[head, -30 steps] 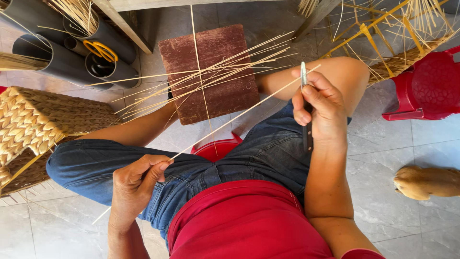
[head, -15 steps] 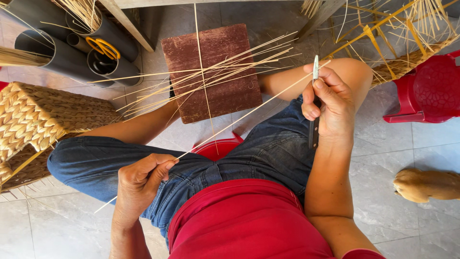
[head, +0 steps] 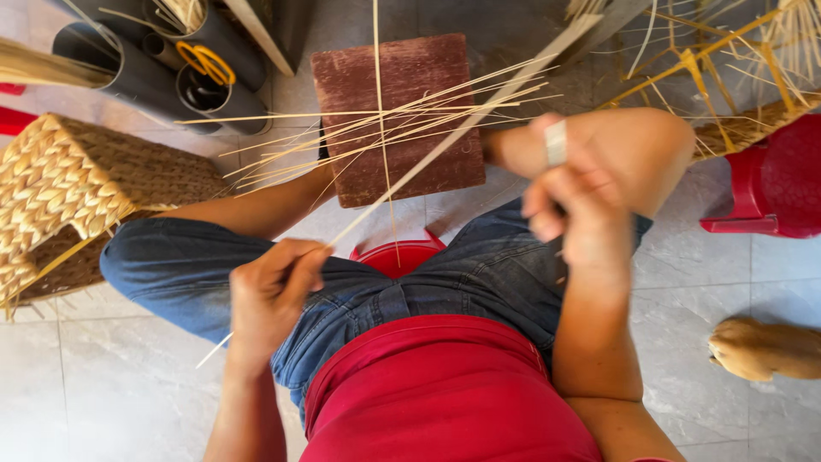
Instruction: The person sits on the floor and uses a small knife to split and shave thin bamboo strips, drawing each strip under the blade to thin it, then sets finished strips on a pile on a wooden block beside them and reaches for the next piece.
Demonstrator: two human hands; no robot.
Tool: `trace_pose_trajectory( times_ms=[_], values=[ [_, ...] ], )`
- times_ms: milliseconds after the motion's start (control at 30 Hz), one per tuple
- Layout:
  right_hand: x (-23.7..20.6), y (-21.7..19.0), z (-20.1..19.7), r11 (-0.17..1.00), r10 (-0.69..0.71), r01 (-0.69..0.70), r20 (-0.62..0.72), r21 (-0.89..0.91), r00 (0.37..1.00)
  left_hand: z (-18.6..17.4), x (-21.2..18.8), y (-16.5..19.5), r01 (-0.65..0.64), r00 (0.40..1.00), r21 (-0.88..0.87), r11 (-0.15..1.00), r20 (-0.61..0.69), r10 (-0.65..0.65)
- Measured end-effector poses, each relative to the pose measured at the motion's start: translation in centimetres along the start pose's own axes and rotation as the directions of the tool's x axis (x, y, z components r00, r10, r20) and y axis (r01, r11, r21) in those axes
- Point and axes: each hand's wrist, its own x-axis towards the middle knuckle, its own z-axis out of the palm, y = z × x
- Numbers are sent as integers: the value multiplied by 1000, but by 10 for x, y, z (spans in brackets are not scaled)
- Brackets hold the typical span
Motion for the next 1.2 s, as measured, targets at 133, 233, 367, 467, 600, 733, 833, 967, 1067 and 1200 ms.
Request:
trace_pose_trajectory(
  times_ms=[133,233,367,467,600,733,833,967,1067,1200],
  values=[
    [-8,19,68,981,180,-127,441,-148,879,25,10,16,-15,999,-42,999,52,17],
    [-7,24,89,972,221,-154,472,-175,853,31,14,27,-9,996,-1,1000,91,9],
    [-2,22,82,978,207,-185,411,-93,888,25,13,30,-61,995,17,998,85,59],
    [2,20,68,985,172,-171,334,-31,927,18,9,25,-47,996,25,999,78,45],
    [6,14,44,988,144,-152,211,20,967,9,6,18,-43,996,26,999,79,41],
    [10,14,12,993,75,-79,41,82,996,3,3,15,-25,997,52,998,68,22],
    [15,14,-22,991,-13,10,19,134,1000,1,1,11,-1,997,69,998,82,-5],
    [22,11,-54,971,-115,133,-100,197,988,-4,0,7,11,997,-7,1000,75,-11],
    [24,3,-50,963,-134,169,-173,209,976,-9,4,7,-29,999,-42,999,36,30],
    [8,7,8,994,-46,48,-25,99,999,3,11,11,-15,1000,-15,1000,5,15]
  ],
)
